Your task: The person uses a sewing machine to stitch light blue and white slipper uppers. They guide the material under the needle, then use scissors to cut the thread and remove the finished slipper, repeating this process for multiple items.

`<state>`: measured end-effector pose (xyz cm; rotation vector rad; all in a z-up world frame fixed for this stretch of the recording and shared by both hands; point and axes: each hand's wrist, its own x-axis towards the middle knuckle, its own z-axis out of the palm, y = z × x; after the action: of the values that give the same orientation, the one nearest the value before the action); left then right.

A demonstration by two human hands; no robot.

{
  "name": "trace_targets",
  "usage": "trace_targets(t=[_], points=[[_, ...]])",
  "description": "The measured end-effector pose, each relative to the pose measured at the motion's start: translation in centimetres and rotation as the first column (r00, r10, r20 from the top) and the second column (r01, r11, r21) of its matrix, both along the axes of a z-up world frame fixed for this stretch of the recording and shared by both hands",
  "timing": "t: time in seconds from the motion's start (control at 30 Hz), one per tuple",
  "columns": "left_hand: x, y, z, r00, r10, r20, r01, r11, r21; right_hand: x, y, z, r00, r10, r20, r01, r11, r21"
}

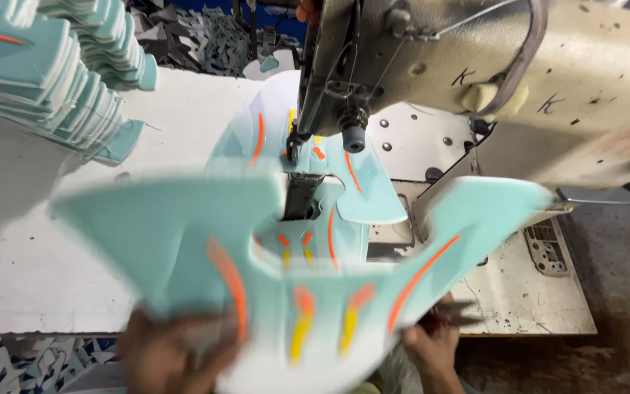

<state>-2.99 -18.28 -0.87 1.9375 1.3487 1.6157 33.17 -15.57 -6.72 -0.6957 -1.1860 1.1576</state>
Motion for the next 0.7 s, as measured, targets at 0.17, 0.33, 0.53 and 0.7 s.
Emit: trace_targets(t=[0.17,0.33,0.53,0.7], points=[[1.9,7.8,3.9,0.985,0.044,0.169,-0.025,0.993,-0.111,-4.5,5.9,2.3,0.907,-0.231,0.352,0.306,0.935,-0.177],[1.9,10.0,3.3,0.929,0.217,0.299,0.009,0.796,-0.605,-7.3,7.0,5.1,0.901,-0.148,0.409,0.269,0.928,-0.257],[1.4,12.0,3.0,0.947,0.135,0.292,0.035,0.859,-0.511,-7.9,8.2,6.2,0.914,-0.153,0.375,0.272,0.918,-0.288],[1.3,12.7,2.3,0.912,0.017,0.410,0.149,0.917,-0.370,-7.5,9.2,5.9,0.943,-0.152,0.296,0.243,0.923,-0.299]])
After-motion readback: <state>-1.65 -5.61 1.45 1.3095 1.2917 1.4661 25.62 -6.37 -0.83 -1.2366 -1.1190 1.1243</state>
